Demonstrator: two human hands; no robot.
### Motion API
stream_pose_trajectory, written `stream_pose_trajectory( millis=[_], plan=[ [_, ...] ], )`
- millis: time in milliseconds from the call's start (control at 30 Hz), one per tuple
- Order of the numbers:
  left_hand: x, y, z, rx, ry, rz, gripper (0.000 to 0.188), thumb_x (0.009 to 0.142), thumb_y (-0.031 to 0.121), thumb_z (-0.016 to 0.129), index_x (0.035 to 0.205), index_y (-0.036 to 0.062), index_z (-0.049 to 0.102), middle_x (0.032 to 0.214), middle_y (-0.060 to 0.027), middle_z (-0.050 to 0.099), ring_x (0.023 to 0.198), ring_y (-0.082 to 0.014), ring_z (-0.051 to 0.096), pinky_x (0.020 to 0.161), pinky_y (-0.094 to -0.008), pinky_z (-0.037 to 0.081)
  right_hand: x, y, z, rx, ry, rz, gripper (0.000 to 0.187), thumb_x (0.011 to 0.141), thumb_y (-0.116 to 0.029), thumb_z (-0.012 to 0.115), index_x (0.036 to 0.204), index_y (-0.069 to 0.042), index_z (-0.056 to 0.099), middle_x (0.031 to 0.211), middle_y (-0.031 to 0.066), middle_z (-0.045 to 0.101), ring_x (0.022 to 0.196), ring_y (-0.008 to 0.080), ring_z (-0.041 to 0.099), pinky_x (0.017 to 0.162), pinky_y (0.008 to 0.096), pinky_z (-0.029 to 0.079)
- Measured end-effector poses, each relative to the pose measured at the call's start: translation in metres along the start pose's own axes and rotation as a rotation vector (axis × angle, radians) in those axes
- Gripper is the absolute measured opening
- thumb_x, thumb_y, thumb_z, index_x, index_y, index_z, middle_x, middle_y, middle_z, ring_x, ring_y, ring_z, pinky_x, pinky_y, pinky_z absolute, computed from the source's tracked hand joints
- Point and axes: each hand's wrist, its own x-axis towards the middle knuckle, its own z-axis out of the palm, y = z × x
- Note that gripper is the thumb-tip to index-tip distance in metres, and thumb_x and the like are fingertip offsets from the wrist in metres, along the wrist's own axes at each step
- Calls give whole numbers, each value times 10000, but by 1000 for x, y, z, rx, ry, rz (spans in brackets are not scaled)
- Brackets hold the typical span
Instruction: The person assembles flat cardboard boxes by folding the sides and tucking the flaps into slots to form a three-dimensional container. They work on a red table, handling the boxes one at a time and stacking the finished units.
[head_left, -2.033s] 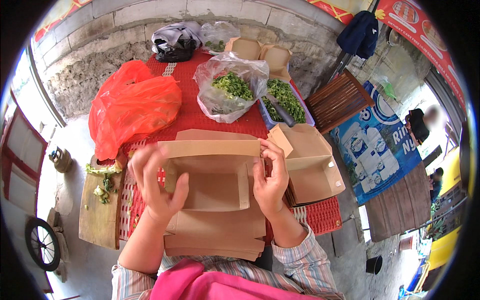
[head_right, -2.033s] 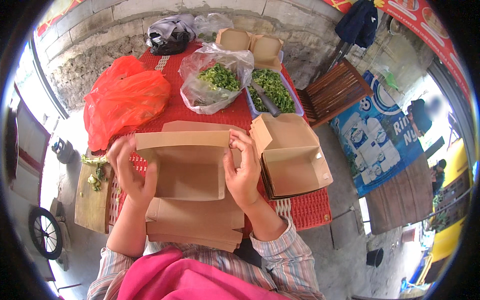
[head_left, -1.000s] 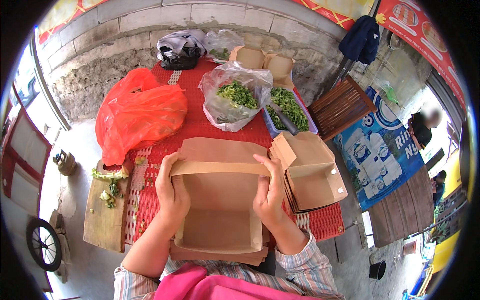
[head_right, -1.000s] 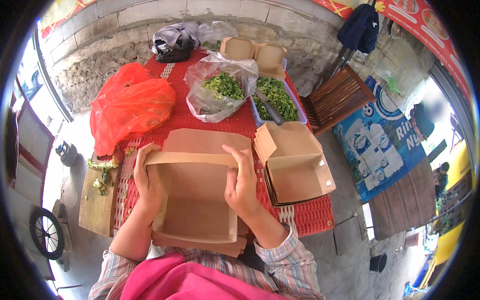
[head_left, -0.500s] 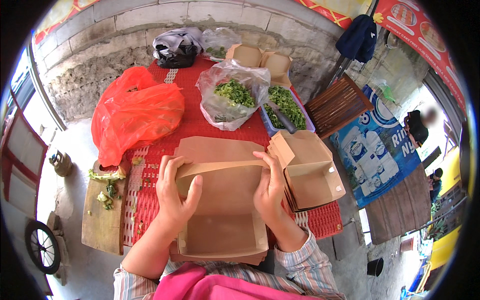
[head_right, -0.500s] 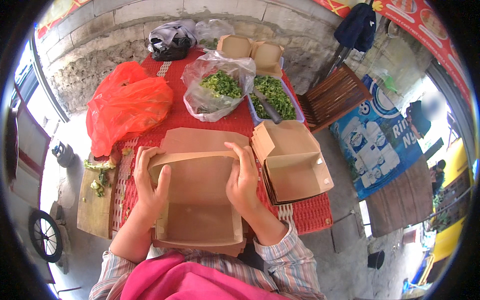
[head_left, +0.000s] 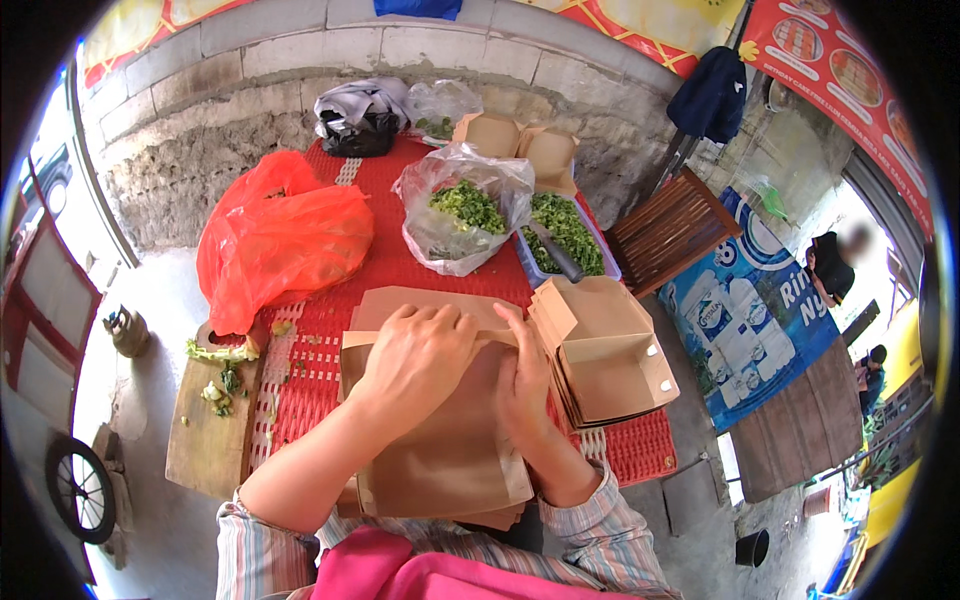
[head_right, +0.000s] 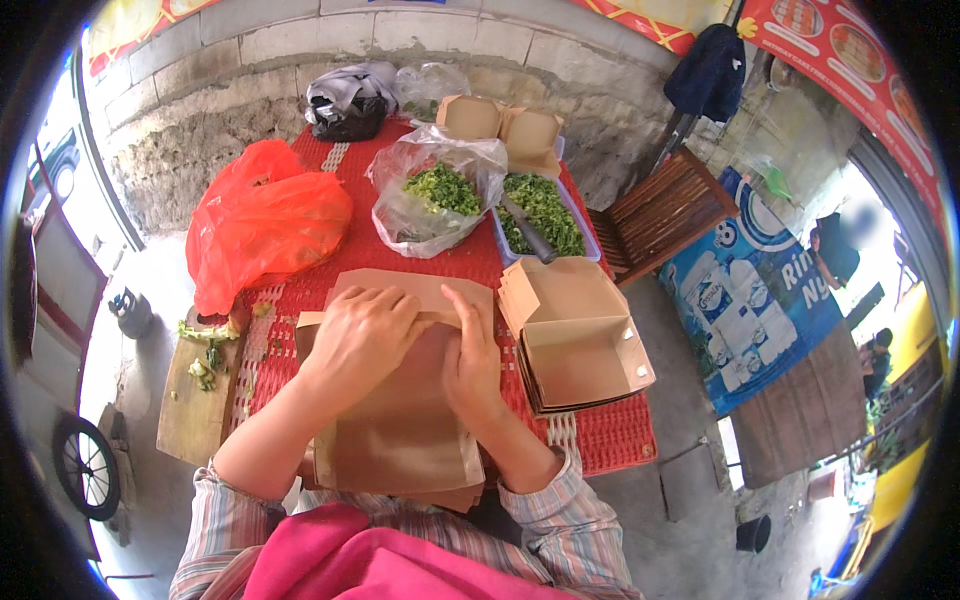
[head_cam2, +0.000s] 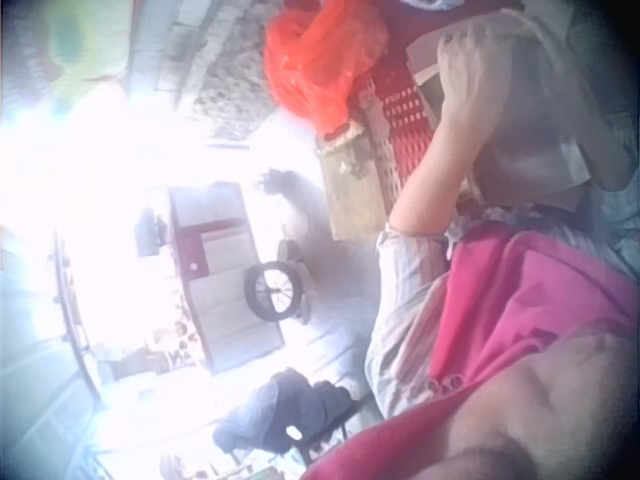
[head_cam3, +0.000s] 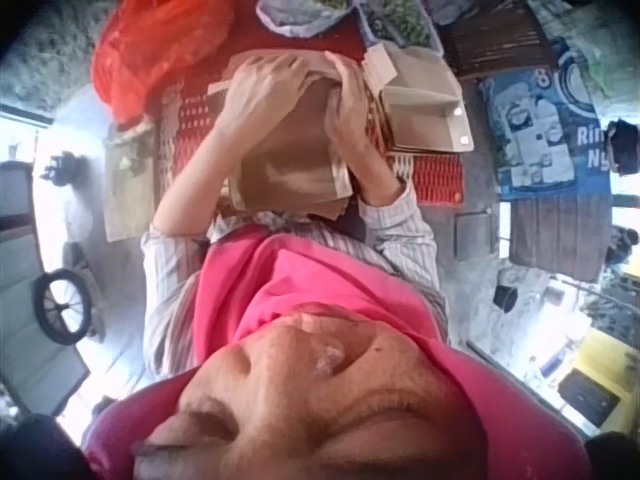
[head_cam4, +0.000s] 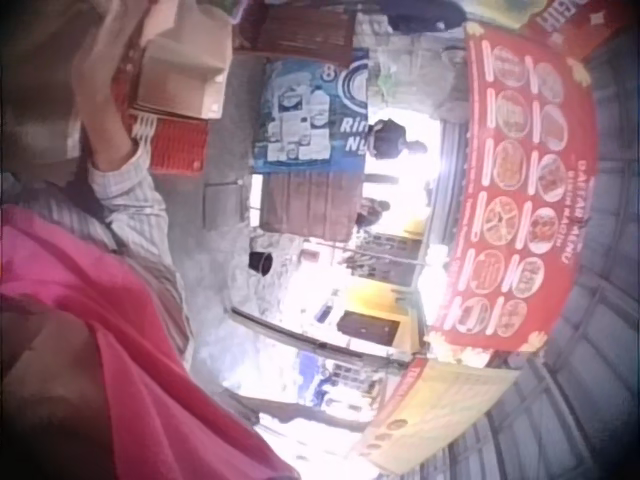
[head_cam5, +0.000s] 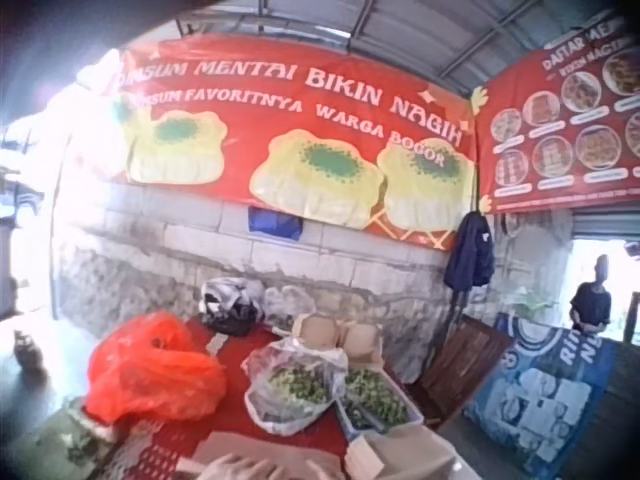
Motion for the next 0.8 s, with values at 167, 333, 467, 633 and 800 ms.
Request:
stream_pose_trajectory(
  millis=[167,333,467,633,800],
  plan=[
    [8,0,12,-43,-20,17,190,872,207,664,766,74,579,682,-87,629,617,-307,642,640,-423,505,-1,-4,-3,-5,-27,47,615,813,151,426,1412,16,456,1164,239,549,1055,393,563,878,417,471],
    [8,1,11,-58,-19,-11,198,864,214,669,759,74,576,645,-97,620,602,-316,637,602,-427,499,1,-6,-1,68,30,40,519,931,26,427,1451,34,419,1166,210,560,975,320,558,901,399,448],
    [7,2,8,-89,-5,-22,199,867,213,666,760,72,574,627,-107,610,600,-320,634,594,-426,495,-2,-4,-7,236,-9,77,474,1035,-135,359,1472,46,390,1160,155,562,972,243,539,949,375,410],
    [6,0,5,-95,-31,-81,190,863,217,671,773,67,594,602,-129,606,593,-338,637,587,-450,500,0,-11,-5,424,-31,247,479,1058,-198,416,1480,28,395,1038,45,519,923,127,473,863,273,387],
    [8,-1,-2,-88,-45,-113,178,865,215,666,788,63,614,595,-148,611,586,-355,638,581,-464,502,0,-11,-10,595,-79,470,480,1021,-156,564,1466,-18,446,844,-72,440,759,19,393,677,169,333]
  ],
)
